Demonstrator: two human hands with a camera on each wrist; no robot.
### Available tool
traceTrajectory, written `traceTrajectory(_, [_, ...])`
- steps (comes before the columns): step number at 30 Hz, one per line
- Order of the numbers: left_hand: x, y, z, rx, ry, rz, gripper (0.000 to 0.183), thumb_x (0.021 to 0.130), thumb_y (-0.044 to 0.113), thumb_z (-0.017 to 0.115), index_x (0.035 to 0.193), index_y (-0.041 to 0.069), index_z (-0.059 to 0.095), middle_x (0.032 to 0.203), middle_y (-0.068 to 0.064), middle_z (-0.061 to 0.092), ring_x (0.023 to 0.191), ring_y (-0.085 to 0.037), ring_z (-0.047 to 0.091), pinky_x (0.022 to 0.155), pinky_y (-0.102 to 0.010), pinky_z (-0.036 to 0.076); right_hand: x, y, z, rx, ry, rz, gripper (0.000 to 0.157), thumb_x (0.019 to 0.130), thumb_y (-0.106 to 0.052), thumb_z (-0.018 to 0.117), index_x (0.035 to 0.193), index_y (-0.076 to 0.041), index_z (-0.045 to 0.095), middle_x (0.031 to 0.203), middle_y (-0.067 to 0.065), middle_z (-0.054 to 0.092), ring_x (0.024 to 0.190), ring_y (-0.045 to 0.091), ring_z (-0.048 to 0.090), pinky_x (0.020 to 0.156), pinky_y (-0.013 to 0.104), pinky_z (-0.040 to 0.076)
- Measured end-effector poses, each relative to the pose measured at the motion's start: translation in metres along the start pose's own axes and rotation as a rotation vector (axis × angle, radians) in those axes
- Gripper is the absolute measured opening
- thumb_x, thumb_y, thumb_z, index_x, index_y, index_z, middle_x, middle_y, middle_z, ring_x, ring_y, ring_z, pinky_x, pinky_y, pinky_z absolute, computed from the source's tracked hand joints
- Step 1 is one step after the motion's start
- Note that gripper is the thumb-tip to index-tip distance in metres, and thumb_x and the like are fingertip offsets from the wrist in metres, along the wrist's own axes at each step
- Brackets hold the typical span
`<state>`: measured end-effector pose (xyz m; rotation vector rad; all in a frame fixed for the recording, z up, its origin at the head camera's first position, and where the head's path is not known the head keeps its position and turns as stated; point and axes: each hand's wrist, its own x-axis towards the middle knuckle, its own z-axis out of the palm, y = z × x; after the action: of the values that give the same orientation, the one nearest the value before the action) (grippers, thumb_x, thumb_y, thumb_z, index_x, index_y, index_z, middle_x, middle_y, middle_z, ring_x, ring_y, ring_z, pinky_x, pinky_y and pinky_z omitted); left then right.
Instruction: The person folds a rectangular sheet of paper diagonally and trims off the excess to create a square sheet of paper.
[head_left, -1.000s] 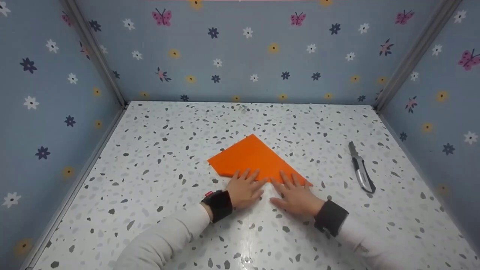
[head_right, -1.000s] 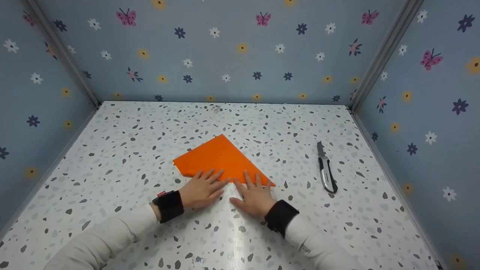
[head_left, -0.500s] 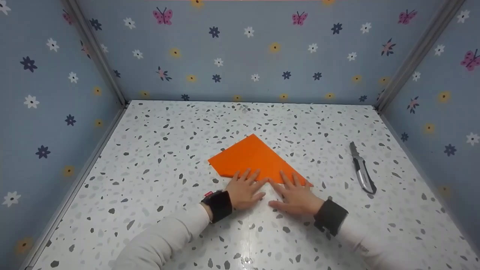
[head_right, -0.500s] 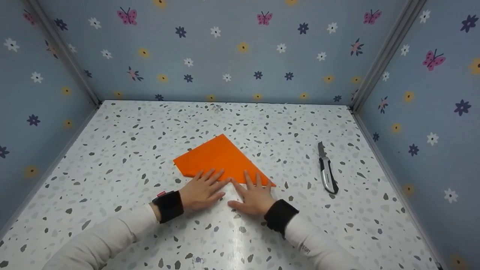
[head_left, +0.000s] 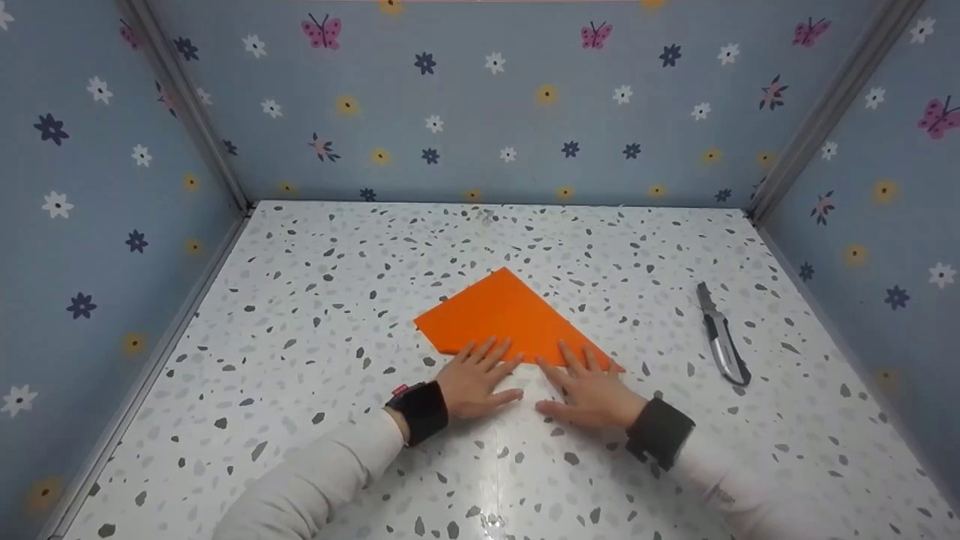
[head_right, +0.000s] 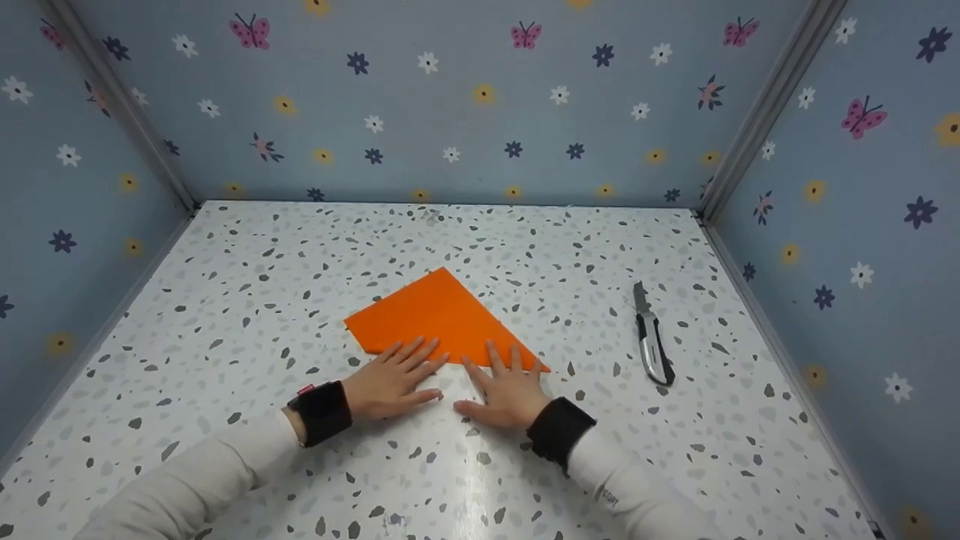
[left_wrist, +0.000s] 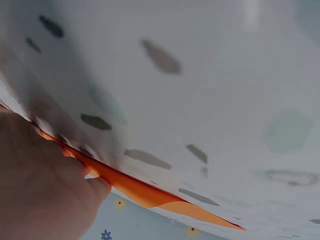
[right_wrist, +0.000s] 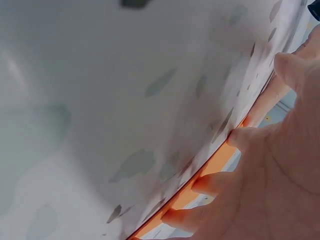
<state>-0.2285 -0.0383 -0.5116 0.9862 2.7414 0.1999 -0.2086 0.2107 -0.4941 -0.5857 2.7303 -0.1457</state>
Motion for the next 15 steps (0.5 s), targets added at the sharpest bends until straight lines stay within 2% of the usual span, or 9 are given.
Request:
traceTrajectory(10, [-0.011,-0.015,0.002,-0.025,0.009,-0.008,0.069,0.107,0.059,0.03,0.166,0.024,0.019,0.175,-0.006,0.012,0.163,-0.031,0.012,0.133,-0.053,0.013,0.0,-0.001,-0.001,0.015,-0.001,-0.003,0.081,0.099,-0.071,0.043,0.165,-0.03,0.019,0.174,0.019,0.006,0.156,0.057,0.01,0.111,0.087,0.018])
traceTrajectory(15, [-0.021,-0.021,0.001,-0.082,0.029,-0.021,0.069,0.107,0.056,0.035,0.165,0.02,0.022,0.174,-0.01,0.015,0.163,-0.034,0.015,0.132,-0.056,0.014,0.0,-0.001,-0.001,-0.002,-0.004,0.008,0.081,0.099,-0.071,0.042,0.165,-0.031,0.018,0.174,0.018,0.006,0.157,0.057,0.01,0.112,0.086,0.019])
